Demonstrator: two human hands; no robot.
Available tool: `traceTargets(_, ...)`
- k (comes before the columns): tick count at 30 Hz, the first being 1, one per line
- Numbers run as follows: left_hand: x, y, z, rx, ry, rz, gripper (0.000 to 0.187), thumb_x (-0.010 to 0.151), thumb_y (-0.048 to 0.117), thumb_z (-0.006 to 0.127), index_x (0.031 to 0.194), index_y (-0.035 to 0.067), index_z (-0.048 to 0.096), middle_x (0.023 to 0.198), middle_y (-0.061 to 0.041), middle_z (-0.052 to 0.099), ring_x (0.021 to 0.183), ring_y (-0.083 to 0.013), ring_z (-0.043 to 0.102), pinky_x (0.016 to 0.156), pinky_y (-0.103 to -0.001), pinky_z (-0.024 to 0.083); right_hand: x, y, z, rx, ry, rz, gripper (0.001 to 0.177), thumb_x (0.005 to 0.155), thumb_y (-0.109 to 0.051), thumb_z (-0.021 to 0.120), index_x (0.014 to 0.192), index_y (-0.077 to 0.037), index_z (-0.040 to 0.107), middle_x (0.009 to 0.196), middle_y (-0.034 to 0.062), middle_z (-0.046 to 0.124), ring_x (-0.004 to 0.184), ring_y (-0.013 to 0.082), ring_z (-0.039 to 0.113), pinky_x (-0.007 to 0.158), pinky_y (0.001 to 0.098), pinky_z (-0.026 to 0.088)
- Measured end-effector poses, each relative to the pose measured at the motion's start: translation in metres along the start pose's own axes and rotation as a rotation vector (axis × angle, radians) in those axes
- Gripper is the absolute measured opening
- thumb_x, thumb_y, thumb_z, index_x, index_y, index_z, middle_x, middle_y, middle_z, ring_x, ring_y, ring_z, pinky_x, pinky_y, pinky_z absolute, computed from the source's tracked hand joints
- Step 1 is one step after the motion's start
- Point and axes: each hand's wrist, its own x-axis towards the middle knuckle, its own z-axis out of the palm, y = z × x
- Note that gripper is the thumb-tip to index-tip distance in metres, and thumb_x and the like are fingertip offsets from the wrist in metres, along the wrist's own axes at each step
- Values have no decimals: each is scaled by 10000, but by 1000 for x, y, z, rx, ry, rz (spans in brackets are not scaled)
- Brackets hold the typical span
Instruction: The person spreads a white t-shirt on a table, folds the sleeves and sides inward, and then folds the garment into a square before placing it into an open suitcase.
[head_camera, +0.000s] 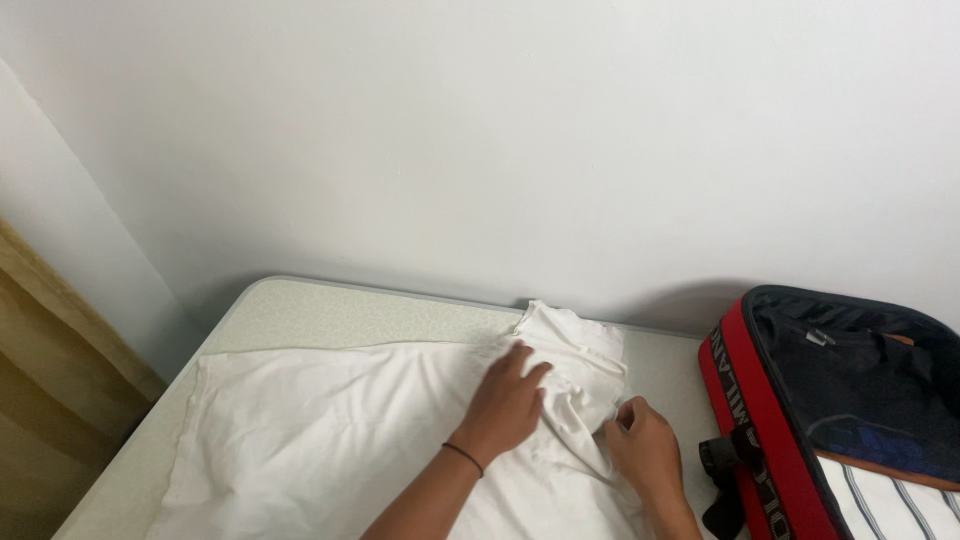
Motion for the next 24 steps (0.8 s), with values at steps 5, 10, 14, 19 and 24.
traceTargets(5, 20, 25, 41, -58, -187, 132, 447, 992, 231, 524, 1430, 162, 584, 1553, -209, 441, 1488, -398, 309, 1183, -551, 259, -22, -14, -9, -150, 41, 15, 177, 1008, -172, 554, 1130, -58, 612, 962, 173, 763, 799, 309, 750, 726, 418, 585)
traceTargets(10, 28, 21, 63, 130, -86, 10, 499, 1017, 365, 464, 1469, 168, 541, 1587, -233, 373, 1514, -403, 254, 1215, -565, 155, -23, 7, -17, -257, 56, 118, 242, 1035, -83, 472, 1258, -28, 548, 1124, 204, 708, 865, 317, 765, 780, 421, 633)
traceTargets(14, 29, 25, 66, 134, -95, -22, 562, 1012, 422, 465, 1495, 135, 489, 1583, -231, 350, 1510, -407, 235, 1206, -567, 154, -30, 9, -30, -401, -46, 198, 259, 1020, -57, 484, 1265, -2, 545, 1177, 223, 648, 973, 359, 742, 821, 424, 661)
traceTargets(19, 27, 26, 56, -82, -24, 81, 542, 1043, 334, 496, 1501, 45, 470, 1604, -241, 346, 1526, -385, 267, 1215, -512, 224, -47, -11, -34, -457, 64, 98, 236, 989, -97, 540, 1176, 15, 628, 1171, 204, 601, 964, 353, 739, 757, 412, 632)
traceTargets(24, 16, 28, 26, -251, 198, 37, 376, 985, 145, 583, 1341, 26, 600, 1403, -187, 534, 1332, -363, 484, 1123, -465, 389, -32, -25, -9, -402, 355, -414, 231, 896, -146, 648, 1078, -16, 706, 1019, 147, 658, 981, 298, 638, 851, 454, 527)
